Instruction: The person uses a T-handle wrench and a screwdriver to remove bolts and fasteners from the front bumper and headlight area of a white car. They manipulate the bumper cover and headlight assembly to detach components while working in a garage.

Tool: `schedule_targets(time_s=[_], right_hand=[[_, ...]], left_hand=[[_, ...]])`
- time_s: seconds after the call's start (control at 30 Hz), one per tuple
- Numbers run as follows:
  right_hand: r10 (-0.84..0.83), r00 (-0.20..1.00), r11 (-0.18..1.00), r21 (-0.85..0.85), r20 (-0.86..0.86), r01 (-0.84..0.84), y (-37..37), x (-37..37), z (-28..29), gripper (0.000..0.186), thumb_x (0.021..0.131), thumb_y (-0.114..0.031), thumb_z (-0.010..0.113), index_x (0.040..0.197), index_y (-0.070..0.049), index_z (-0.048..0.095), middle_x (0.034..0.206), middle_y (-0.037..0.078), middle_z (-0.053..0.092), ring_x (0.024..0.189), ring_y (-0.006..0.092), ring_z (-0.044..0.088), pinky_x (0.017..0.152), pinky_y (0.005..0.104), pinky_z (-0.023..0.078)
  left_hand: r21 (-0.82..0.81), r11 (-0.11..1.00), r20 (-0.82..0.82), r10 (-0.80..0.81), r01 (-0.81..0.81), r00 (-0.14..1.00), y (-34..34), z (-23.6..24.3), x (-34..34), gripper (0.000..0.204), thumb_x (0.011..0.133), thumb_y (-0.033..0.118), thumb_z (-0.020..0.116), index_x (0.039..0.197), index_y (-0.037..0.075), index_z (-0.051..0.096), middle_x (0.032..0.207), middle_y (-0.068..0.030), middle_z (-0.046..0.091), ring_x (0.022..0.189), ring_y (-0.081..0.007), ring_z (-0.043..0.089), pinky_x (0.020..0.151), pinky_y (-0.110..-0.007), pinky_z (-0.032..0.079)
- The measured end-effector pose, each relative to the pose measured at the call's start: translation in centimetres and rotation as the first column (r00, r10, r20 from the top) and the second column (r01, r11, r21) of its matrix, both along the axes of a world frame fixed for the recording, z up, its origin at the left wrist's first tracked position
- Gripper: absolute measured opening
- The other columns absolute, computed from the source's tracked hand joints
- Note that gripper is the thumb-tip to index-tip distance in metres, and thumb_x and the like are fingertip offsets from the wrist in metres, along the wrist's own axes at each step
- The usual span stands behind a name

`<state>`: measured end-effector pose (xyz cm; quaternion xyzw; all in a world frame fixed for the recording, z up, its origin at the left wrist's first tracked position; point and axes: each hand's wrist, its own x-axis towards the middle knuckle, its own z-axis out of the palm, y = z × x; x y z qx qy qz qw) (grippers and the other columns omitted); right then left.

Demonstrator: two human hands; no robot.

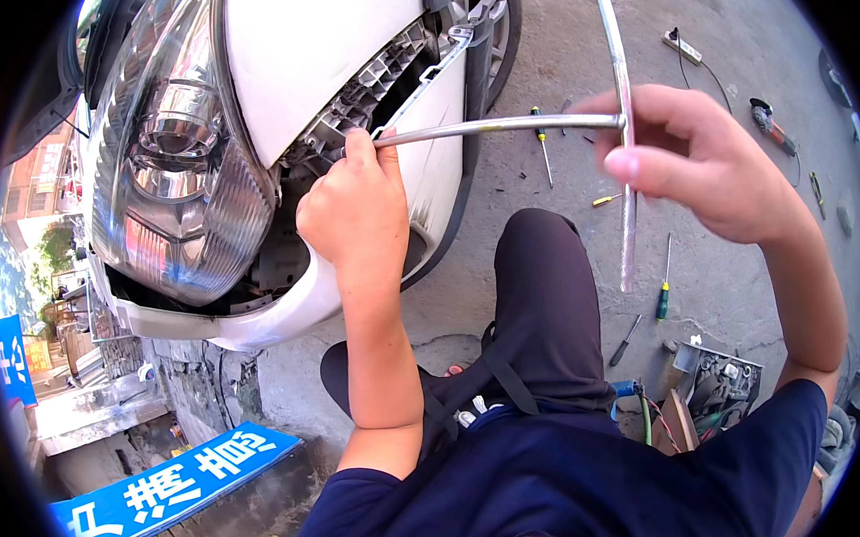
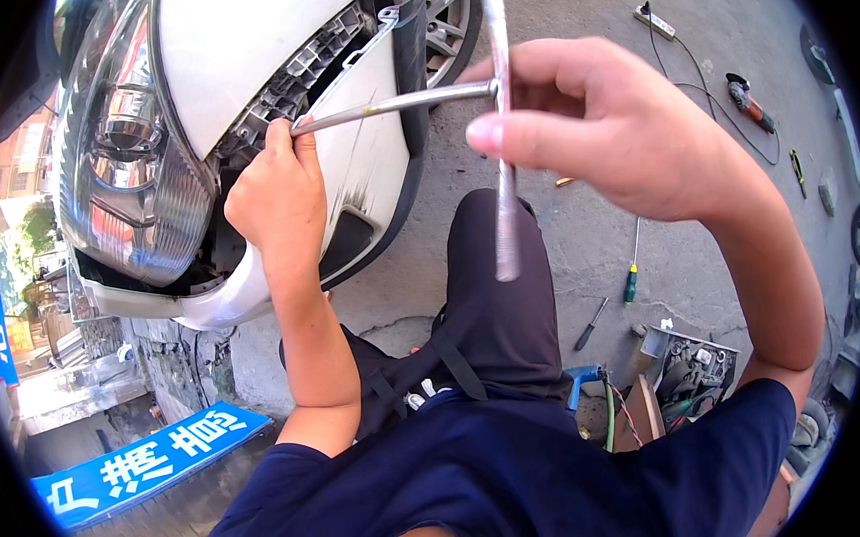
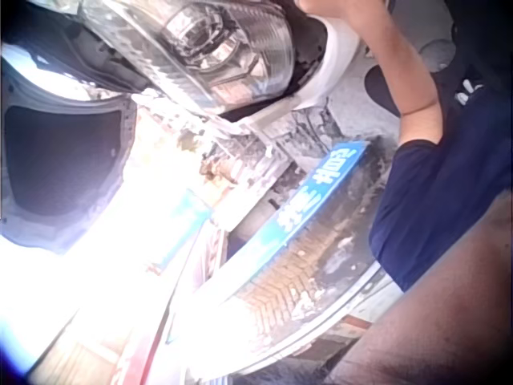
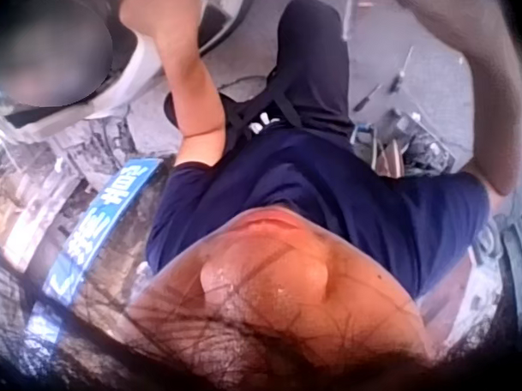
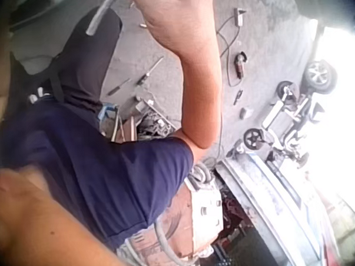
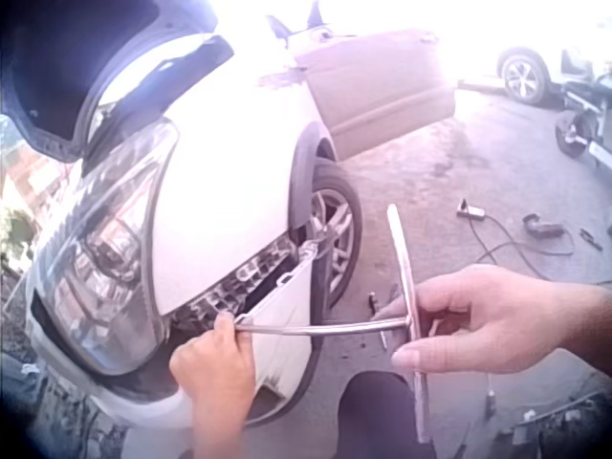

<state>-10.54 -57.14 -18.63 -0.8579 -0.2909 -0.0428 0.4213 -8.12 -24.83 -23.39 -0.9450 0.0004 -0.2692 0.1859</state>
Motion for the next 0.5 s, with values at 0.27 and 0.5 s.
schedule_targets(time_s=[0.27, 0.5], right_hand=[[0.022, 0.449, 0.967, -0.133, 0.893, 0.217, 0.9, -0.8, 1.2, 0.036, 0.087, -0.010, 0.070, 0.123, -0.008, 0.069, 0.120, 0.010, 0.061, 0.110, 0.0302, 0.060, 0.098, 0.0454, 0.052], [0.066, 0.998, 0.983, 0.173, 0.009, -0.066, 0.9, 0.7, -0.5, 0.063, 0.091, -0.045, 0.066, 0.129, 0.005, 0.061, 0.115, 0.017, 0.068, 0.110, 0.0282, 0.064, 0.103, 0.0402, 0.047]], left_hand=[[-0.012, 1.000, -0.001, -0.022, 0.022, 1.000, 0.2, -0.1, 0.1, 0.034, 0.100, 0.048, 0.060, 0.088, 0.015, 0.061, 0.058, -0.0027, 0.064, 0.055, -0.0266, 0.068, 0.054, -0.041, 0.050], [-0.097, 0.995, -0.090, -0.003, -0.006, 0.996, 0.3, 0.3, 0.0, 0.037, 0.104, 0.051, 0.051, 0.099, 0.016, 0.063, 0.066, -0.0079, 0.069, 0.063, -0.0336, 0.070, 0.055, -0.046, 0.051]])
